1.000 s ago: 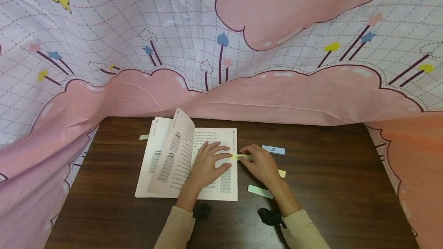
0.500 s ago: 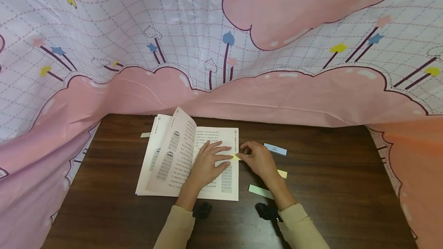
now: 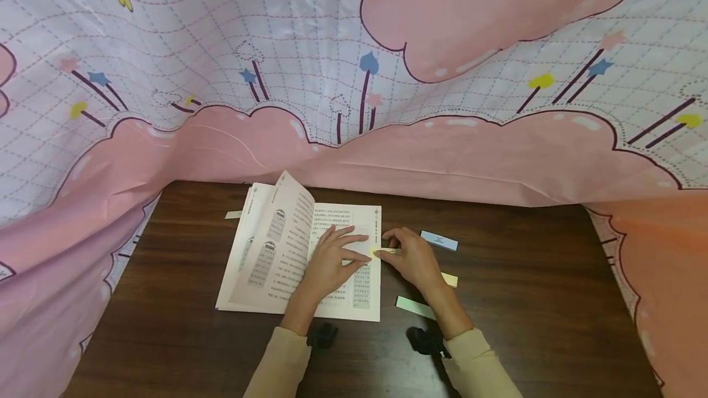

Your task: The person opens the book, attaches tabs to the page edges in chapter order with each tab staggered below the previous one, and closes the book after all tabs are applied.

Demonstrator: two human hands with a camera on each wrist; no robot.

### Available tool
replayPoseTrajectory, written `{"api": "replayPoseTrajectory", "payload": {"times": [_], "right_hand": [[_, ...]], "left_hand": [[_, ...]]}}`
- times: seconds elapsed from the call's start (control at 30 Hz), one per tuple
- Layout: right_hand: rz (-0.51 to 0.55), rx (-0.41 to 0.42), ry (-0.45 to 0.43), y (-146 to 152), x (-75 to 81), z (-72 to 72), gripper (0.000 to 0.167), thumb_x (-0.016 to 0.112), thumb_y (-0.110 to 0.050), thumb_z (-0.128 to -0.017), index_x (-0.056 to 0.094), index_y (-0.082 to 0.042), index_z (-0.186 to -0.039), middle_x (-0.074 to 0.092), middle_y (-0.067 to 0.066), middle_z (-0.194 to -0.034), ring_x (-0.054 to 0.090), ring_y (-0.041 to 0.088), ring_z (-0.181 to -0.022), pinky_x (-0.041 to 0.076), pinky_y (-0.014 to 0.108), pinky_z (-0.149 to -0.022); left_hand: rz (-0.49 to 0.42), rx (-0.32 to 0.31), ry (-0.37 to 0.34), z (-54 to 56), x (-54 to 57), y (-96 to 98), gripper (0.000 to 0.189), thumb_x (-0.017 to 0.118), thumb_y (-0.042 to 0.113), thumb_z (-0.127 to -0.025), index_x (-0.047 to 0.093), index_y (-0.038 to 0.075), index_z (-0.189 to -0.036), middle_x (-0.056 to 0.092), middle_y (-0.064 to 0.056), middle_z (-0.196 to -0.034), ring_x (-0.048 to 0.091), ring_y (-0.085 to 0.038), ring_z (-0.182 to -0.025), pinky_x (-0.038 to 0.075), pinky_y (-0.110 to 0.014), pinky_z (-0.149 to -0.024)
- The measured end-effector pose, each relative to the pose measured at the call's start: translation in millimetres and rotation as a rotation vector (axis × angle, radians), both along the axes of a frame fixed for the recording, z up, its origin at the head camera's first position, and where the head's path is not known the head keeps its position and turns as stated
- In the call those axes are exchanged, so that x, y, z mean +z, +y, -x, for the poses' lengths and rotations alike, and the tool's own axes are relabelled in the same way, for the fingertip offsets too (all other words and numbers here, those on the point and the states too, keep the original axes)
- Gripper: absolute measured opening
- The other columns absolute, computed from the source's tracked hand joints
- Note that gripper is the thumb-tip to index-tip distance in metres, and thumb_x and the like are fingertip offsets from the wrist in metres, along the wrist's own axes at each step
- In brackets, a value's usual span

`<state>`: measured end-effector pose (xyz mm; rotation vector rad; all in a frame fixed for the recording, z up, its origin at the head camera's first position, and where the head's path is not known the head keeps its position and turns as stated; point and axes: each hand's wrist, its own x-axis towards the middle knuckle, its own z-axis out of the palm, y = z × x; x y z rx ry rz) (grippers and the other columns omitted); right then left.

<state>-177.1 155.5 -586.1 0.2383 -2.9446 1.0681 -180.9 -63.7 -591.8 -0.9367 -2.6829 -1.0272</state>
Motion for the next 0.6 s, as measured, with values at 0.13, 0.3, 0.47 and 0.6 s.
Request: {"api": "replayPoseTrajectory", "payload": {"times": [0.13,0.3,0.47,0.6], "right_hand": [[-0.011,-0.025,0.018,-3.2,-2.5,-0.9,0.041,0.084,-0.038,-0.079,0.071,-0.011,-0.108,0.061,-0.002,-0.086,0.051,0.012,-0.066,0.046,0.03,-0.059],[-0.055,-0.066,0.043,-9.4,-3.5,1.2,0.044,0.084,-0.042,-0.078,0.07,-0.012,-0.107,0.06,-0.002,-0.083,0.055,0.013,-0.068,0.046,0.031,-0.058],[-0.1,-0.117,0.041,-13.9,-3.7,4.5,0.045,0.082,-0.048,-0.078,0.069,-0.013,-0.103,0.06,-0.003,-0.078,0.054,0.012,-0.063,0.044,0.029,-0.052],[-0.112,-0.149,0.025,-15.2,-3.4,4.8,0.045,0.083,-0.05,-0.077,0.068,-0.014,-0.1,0.06,-0.003,-0.075,0.052,0.012,-0.06,0.042,0.028,-0.048]], "left_hand": [[-0.006,-0.009,-0.022,1.1,0.1,-0.8,0.01,0.082,0.019,-0.082,0.082,0.023,-0.091,0.065,0.001,-0.13,0.046,-0.029,-0.136,0.019,-0.058,-0.117],[-0.006,-0.006,-0.03,2.2,-1.0,-2.1,0.012,0.082,0.019,-0.082,0.082,0.024,-0.092,0.065,0.003,-0.131,0.046,-0.028,-0.136,0.019,-0.056,-0.118],[-0.002,0.0,-0.026,2.7,-2.5,-2.4,0.012,0.082,0.02,-0.082,0.082,0.025,-0.093,0.064,0.005,-0.131,0.045,-0.026,-0.137,0.019,-0.055,-0.118],[-0.008,-0.005,-0.037,2.1,-3.7,-2.2,0.012,0.082,0.021,-0.083,0.082,0.025,-0.094,0.064,0.005,-0.132,0.045,-0.026,-0.137,0.018,-0.055,-0.118]]}}
